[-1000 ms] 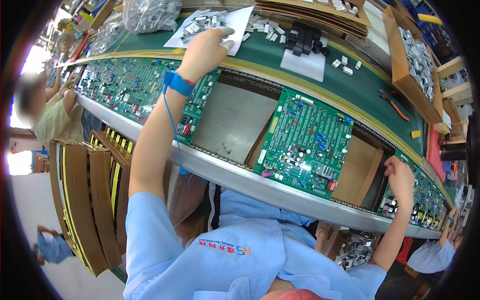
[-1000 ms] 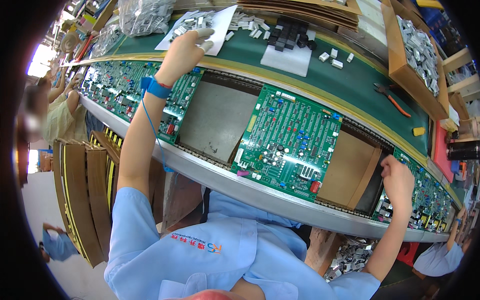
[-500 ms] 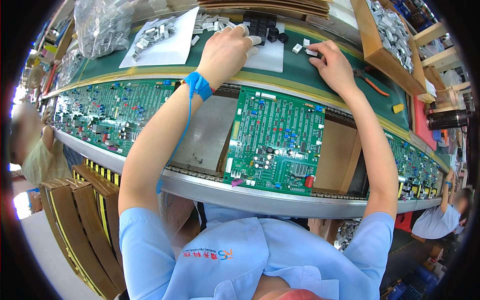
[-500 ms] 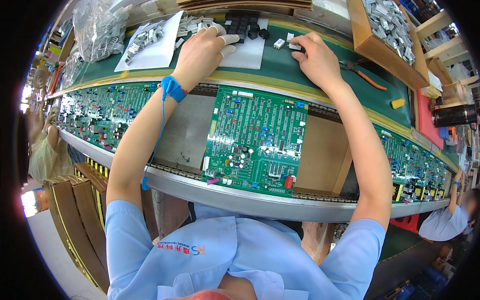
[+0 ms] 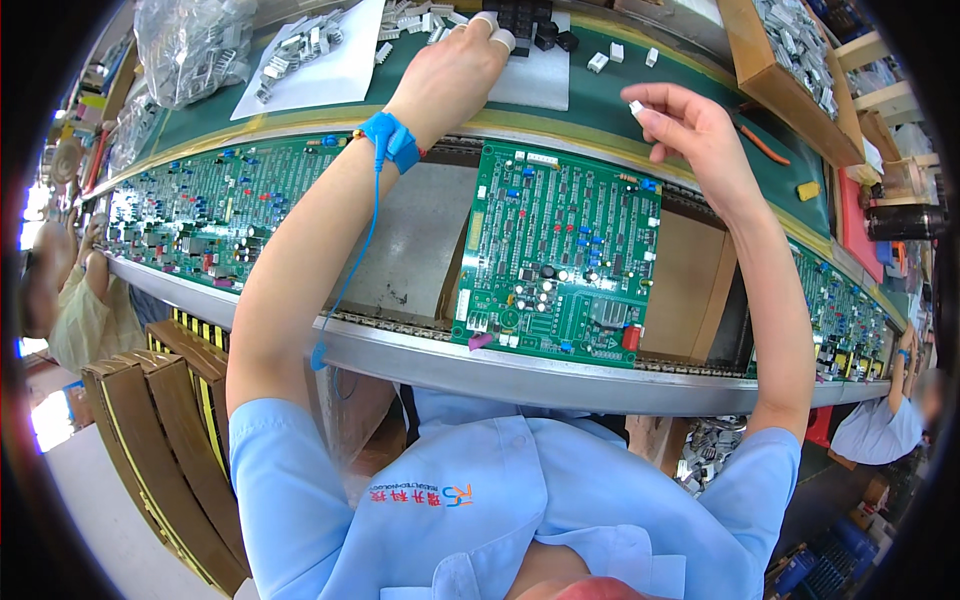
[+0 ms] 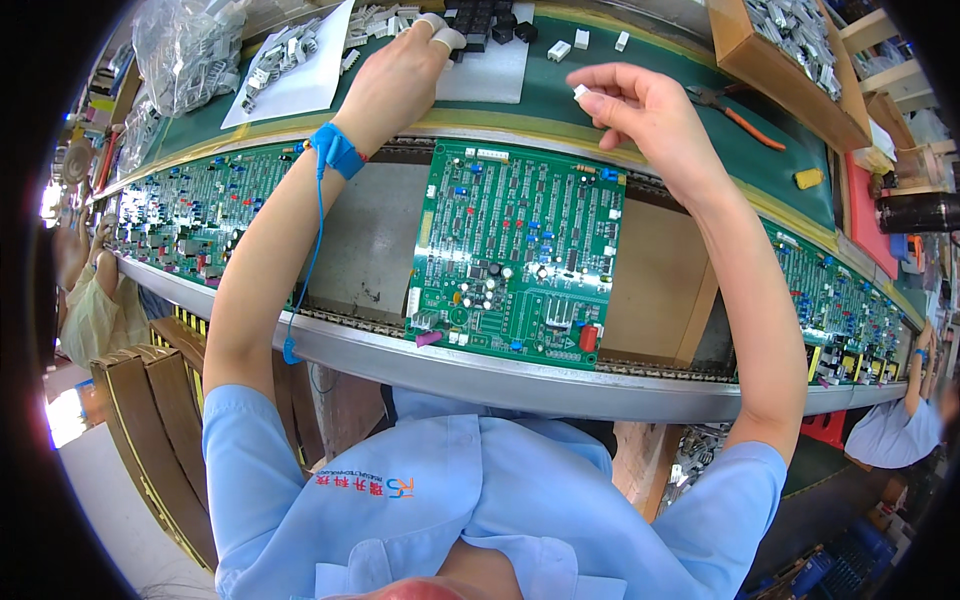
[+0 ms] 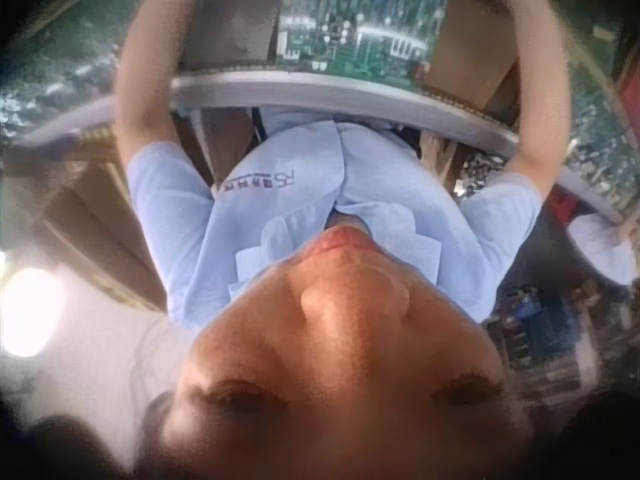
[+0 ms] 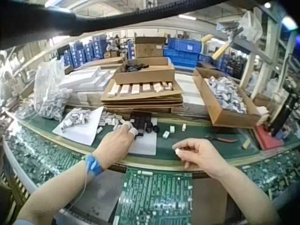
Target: Manually place electronic components into a printed circuit board on an assembly line.
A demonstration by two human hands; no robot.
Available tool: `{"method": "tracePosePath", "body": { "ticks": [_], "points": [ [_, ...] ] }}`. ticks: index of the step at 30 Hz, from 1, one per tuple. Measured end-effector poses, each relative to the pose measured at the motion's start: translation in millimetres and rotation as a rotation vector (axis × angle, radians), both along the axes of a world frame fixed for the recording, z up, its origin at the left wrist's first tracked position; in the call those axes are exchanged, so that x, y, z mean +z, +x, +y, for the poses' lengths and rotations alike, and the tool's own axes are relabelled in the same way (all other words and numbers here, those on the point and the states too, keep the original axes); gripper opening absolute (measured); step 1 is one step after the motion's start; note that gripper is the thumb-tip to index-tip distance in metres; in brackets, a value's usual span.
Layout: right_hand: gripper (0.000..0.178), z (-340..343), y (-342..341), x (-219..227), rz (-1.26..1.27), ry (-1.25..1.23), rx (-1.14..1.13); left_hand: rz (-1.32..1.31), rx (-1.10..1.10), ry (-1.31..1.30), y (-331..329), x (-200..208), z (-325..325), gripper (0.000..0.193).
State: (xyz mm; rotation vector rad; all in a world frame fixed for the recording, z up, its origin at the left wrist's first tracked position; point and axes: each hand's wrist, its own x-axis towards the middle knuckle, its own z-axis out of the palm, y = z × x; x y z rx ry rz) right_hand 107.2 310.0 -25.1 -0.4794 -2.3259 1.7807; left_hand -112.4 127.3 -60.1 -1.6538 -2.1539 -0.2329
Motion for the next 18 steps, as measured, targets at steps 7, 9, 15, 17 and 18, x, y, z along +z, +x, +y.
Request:
{"method": "tracePosePath", "body": {
  "ticks": [7, 9, 15, 17, 18],
  "points": [
    [0.022, -50.8, 43.9, 31.1, -0.016, -0.121, 0.007, -1.329, -0.92, 0.407, 1.1, 20.3, -34.9, 0.031],
    [0.02, -56.1, 58.7, 30.0, -0.009, -0.116, -0.001, -1.484, -0.132, 0.3, 53.8, 64.8, -56.2, 0.033],
    [0.022, -88.6, 78.7, 31.1, -0.008, 0.044, 0.149, -1.547, -0.152, 0.304, 97.3, 75.0, -102.4, 0.028],
    [0.024, -107.5, 82.9, 35.4, -0.04, 0.085, 0.195, -1.337, -1.216, 0.362, 74.8, 46.0, -103.8, 0.03],
    [0.023, -111.4, 87.1, 32.3, -0.015, 0.146, 0.17, -1.709, -0.687, 0.336, 97.5, 68.0, -114.8, 0.032]
  ]
}}
